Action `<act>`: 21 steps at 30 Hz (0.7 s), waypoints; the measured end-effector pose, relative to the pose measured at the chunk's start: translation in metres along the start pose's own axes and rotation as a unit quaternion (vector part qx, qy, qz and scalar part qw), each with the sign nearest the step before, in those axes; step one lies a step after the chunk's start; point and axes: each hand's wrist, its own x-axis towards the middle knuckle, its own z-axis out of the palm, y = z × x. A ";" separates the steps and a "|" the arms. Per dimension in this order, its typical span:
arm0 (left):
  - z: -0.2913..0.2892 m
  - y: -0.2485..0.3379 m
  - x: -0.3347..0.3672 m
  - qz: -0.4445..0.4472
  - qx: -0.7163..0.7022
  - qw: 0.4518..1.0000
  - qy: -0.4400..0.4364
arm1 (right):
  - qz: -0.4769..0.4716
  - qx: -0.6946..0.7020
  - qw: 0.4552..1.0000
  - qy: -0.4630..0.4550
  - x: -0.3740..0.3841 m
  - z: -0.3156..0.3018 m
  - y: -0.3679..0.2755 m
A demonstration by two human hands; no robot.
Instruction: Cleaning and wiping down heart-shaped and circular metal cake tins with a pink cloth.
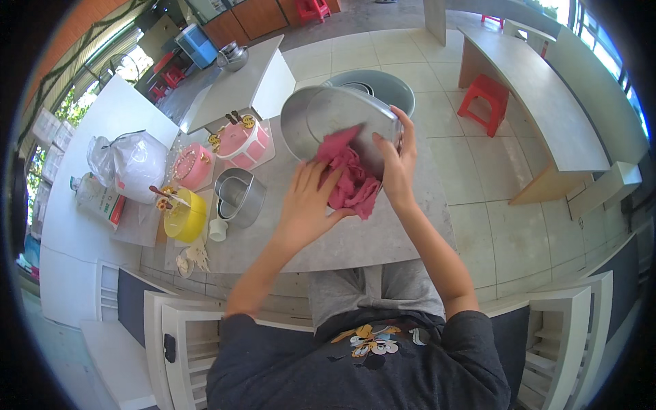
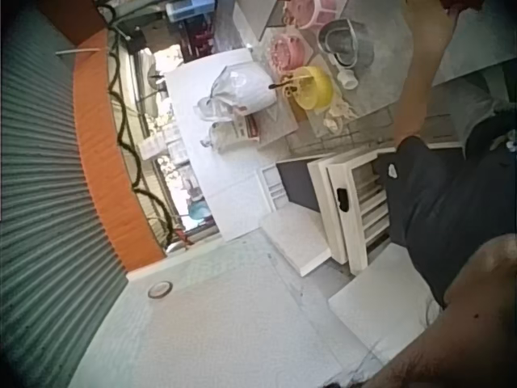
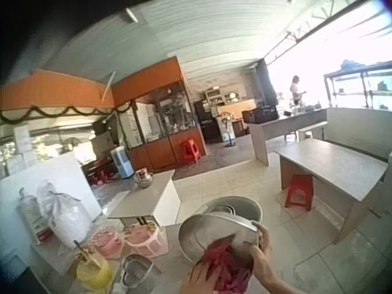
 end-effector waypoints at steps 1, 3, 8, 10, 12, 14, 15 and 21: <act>0.007 -0.008 0.002 -0.006 0.004 1.000 0.002 | -0.063 -0.041 0.997 -0.023 -0.002 0.004 -0.001; 0.021 -0.022 0.010 0.076 0.045 0.994 -0.065 | -0.093 -0.119 0.987 -0.054 -0.012 0.006 -0.013; 0.046 -0.012 0.022 0.069 0.125 0.990 -0.011 | -0.103 -0.163 0.979 -0.066 -0.014 0.002 -0.013; 0.036 -0.022 0.030 0.080 0.149 0.986 -0.001 | -0.102 -0.263 0.951 -0.127 -0.018 0.002 -0.018; 0.007 -0.043 0.045 0.068 0.152 0.986 -0.002 | -0.070 -0.236 0.961 -0.124 -0.015 -0.008 -0.020; -0.002 -0.057 0.044 0.139 0.223 0.964 0.037 | 0.011 -0.108 0.988 -0.112 -0.007 -0.016 -0.014; -0.003 -0.061 0.045 0.214 0.288 0.930 0.078 | 0.012 -0.107 0.988 -0.112 -0.004 -0.016 -0.016; -0.008 -0.036 0.044 -0.053 0.231 0.958 -0.160 | 0.006 -0.079 0.990 -0.118 -0.003 -0.004 -0.016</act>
